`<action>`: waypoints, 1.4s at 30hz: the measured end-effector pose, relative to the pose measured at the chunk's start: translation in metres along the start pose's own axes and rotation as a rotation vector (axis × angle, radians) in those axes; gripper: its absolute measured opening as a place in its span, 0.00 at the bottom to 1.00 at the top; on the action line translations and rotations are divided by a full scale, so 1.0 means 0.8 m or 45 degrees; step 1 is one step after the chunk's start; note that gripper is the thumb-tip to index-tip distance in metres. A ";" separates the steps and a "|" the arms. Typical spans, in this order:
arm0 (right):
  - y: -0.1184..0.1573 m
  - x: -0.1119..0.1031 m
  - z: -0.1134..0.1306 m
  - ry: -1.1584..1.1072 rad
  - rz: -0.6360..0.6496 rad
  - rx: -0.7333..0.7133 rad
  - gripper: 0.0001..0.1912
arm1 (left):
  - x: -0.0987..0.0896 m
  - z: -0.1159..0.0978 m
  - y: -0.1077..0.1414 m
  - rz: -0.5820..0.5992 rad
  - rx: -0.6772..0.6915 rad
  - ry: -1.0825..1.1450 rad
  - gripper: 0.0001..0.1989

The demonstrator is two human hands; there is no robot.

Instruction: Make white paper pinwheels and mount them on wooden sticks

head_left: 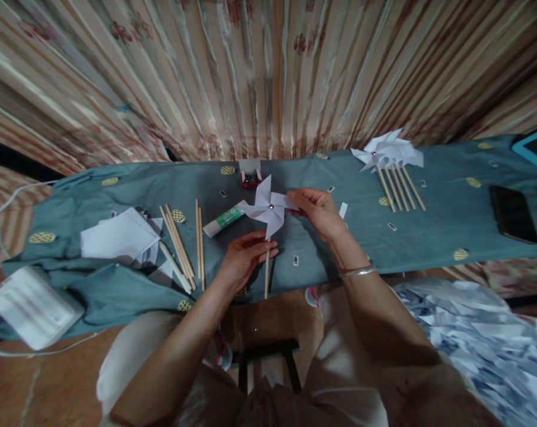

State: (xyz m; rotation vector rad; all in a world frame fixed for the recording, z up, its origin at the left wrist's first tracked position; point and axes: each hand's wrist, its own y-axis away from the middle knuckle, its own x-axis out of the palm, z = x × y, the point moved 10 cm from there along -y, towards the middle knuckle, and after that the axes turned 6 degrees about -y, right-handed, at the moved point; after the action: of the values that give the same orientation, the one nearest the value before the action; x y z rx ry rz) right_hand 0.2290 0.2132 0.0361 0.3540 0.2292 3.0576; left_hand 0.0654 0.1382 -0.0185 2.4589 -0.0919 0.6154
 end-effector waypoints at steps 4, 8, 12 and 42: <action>-0.002 0.003 -0.004 0.010 0.075 0.025 0.19 | 0.003 0.003 0.002 -0.003 -0.016 -0.008 0.15; -0.003 0.003 -0.007 0.016 0.083 0.015 0.17 | 0.007 0.007 0.002 0.018 -0.027 -0.004 0.16; -0.003 0.004 -0.006 0.027 0.081 0.003 0.18 | 0.006 0.009 0.001 0.023 -0.032 -0.007 0.17; 0.001 0.019 -0.020 -0.211 0.100 0.146 0.18 | 0.008 0.016 0.001 0.055 -0.055 0.008 0.18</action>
State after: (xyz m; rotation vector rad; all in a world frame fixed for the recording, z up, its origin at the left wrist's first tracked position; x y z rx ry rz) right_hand 0.2108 0.2110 0.0240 0.6343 0.3918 3.0761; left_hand 0.0758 0.1307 -0.0241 2.4189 -0.1546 0.6336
